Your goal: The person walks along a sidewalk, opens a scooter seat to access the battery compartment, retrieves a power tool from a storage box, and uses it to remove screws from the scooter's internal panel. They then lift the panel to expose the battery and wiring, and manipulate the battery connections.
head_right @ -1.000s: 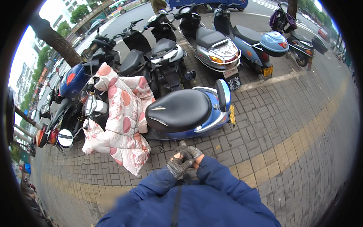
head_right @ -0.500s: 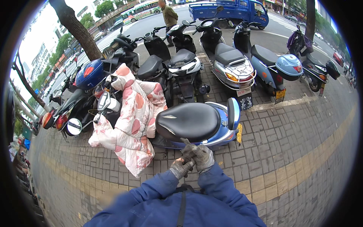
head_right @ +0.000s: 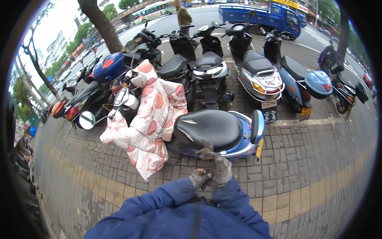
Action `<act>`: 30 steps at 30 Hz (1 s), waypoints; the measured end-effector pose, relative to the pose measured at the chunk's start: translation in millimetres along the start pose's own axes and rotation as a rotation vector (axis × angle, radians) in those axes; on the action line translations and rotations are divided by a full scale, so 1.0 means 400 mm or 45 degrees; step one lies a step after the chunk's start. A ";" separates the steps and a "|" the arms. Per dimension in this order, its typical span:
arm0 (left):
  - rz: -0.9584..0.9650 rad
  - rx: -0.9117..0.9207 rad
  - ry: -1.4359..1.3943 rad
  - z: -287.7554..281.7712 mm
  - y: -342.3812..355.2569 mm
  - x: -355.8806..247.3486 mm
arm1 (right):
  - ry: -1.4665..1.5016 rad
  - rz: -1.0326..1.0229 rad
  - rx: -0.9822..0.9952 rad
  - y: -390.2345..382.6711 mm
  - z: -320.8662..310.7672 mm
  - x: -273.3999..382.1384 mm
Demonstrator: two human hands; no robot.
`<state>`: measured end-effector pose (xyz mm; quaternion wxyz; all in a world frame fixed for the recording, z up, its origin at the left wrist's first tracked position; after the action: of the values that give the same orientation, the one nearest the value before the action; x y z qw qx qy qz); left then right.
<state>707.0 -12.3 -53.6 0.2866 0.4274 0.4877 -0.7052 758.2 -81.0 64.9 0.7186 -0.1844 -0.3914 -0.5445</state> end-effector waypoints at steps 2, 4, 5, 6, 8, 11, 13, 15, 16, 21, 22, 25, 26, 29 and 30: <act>-0.035 0.053 0.319 0.008 -0.008 0.008 | -0.174 -0.065 0.048 -0.001 0.015 0.006; 0.238 0.429 0.650 0.085 -0.024 -0.029 | -0.016 0.203 -0.145 0.000 -0.026 -0.054; 0.117 0.480 0.498 0.093 -0.034 -0.017 | 0.046 0.381 -0.357 -0.012 -0.066 -0.096; -0.003 0.554 0.376 0.107 -0.048 -0.004 | 0.128 0.426 -0.372 -0.014 -0.074 -0.121; -0.081 0.419 0.459 0.071 -0.041 -0.005 | 0.284 0.483 -0.428 -0.017 -0.117 -0.158; -0.068 0.231 0.335 -0.013 -0.030 -0.007 | 0.265 0.592 -0.452 -0.018 -0.202 -0.217; -0.017 0.000 0.286 -0.127 -0.031 0.013 | 0.246 0.664 -0.585 -0.050 -0.291 -0.240; 0.112 -0.389 0.345 -0.331 -0.035 0.018 | 0.234 0.727 -0.739 -0.092 -0.373 -0.262; 0.208 -0.517 0.591 -0.443 -0.056 0.009 | 0.246 0.744 -0.795 -0.111 -0.408 -0.267; 0.539 -1.327 0.419 -1.001 -0.246 0.024 | 0.151 0.872 -0.934 -0.136 -0.532 -0.295; 0.231 -1.501 0.301 -1.103 -0.286 0.078 | 0.129 0.901 -0.982 -0.129 -0.556 -0.302; 0.302 -1.751 0.269 -1.319 -0.390 0.039 | 0.066 0.903 -1.122 -0.089 -0.633 -0.313; 0.387 -1.955 0.596 -1.352 -0.439 -0.020 | 0.071 0.904 -1.181 -0.073 -0.658 -0.323; 0.142 -2.082 0.691 -1.434 -0.465 -0.068 | 0.071 0.925 -1.259 -0.029 -0.726 -0.352; 0.030 -2.088 0.729 -1.447 -0.460 -0.079 | 0.080 0.941 -1.314 -0.024 -0.749 -0.361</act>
<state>757.8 593.7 -36.3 0.3776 0.2520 0.8910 0.0065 843.1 -199.3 -234.5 0.6888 -0.6139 0.0324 -0.3843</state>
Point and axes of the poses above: each hand's wrist, its own y-axis towards the middle knuckle, its own z-axis out of the palm, x = y × z, the point moved 9 cm from there along y, towards the middle knuckle, and after that the axes turned 8 degrees about z, right-handed, at the moved point
